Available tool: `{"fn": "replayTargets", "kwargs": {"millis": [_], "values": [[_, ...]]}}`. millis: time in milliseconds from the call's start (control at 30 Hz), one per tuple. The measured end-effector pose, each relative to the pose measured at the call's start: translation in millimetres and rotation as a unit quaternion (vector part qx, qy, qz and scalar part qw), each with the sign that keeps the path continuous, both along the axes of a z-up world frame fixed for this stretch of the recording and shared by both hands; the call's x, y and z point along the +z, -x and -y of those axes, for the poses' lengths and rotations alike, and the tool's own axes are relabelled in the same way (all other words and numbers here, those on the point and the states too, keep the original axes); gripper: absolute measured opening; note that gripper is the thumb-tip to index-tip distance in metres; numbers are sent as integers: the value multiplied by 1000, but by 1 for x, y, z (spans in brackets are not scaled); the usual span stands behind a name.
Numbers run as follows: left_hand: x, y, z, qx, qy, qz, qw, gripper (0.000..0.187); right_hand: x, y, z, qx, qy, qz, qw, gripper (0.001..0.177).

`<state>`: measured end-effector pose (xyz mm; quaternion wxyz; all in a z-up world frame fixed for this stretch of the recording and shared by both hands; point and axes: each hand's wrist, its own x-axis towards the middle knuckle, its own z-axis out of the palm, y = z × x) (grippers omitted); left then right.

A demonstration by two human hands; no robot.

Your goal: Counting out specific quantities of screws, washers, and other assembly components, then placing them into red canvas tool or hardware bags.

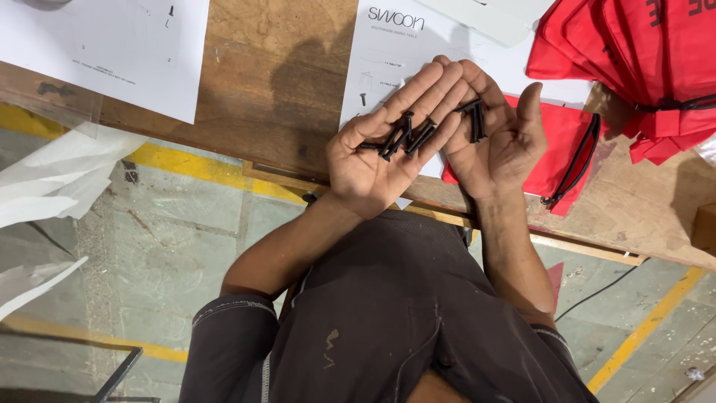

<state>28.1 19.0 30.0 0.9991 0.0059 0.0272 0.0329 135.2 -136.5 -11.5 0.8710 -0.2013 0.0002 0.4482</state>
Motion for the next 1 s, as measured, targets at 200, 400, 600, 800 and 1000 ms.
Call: {"fn": "replayTargets", "kwargs": {"millis": [200,400,600,800,1000], "values": [[-3,0,2,0,-15,7,1000,70,4,0,-1,1,3,-7,1000,77],[-12,1,10,52,-81,19,995,63,-4,-1,0,-7,-12,-19,1000,78],[-7,-18,46,175,-512,-44,840,55,18,15,-12,-40,12,-16,999,65],[-6,-58,103,308,-770,-220,513,41,25,25,5,-104,178,81,975,47],[36,-48,81,286,-749,31,597,21,49,7,60,-171,123,-106,972,45]]}}
